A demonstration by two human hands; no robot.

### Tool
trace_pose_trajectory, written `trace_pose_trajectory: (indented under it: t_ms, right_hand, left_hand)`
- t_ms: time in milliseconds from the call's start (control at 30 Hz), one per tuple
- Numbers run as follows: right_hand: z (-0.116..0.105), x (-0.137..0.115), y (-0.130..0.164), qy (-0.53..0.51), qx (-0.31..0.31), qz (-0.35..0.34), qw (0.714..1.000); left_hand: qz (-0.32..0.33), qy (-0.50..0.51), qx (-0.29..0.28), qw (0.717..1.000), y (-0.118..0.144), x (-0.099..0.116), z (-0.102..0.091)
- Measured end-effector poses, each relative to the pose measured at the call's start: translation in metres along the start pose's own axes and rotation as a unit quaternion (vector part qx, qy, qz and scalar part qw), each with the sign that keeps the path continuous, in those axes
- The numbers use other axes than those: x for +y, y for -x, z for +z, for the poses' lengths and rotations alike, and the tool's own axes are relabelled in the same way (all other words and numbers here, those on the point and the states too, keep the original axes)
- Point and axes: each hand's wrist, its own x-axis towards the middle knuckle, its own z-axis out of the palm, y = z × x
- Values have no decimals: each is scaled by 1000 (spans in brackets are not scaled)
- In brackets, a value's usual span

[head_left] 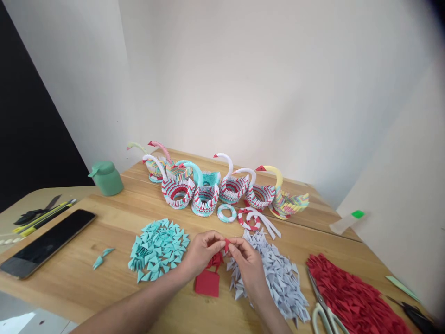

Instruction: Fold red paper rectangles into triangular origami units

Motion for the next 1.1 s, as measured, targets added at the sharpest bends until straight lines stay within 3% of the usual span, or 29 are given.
trace_pose_trajectory:
  t_ms: [200, 367, 500, 700, 867, 1033, 1100]
  right_hand:
    - [-1, 6, 0, 4, -20, -9, 1000]
    - [-2, 8, -1, -42, -29, 12, 999]
    - [-3, 3, 0, -53, -13, 6, 998]
    - [-3, 2, -1, -6, -12, -8, 1000]
    - [-3, 7, -1, 30, 2, -25, 999]
    - [-3, 9, -2, -3, -13, -35, 999]
    - [-3, 10, -1, 9, -16, -39, 999]
  left_hand:
    - [-3, 11, 16, 1000, -1, 3, 2]
    - [-33, 133, -45, 990, -1, 9, 0]
    - [-66, 176, -56, 981, -2, 9, 0]
    - [-107, 97, -59, 988, 0, 8, 0]
    - [11, -102, 17, 995, 4, 10, 0]
    - [-32, 32, -70, 997, 1, 9, -2]
    - [-28, 30, -61, 997, 2, 10, -1]
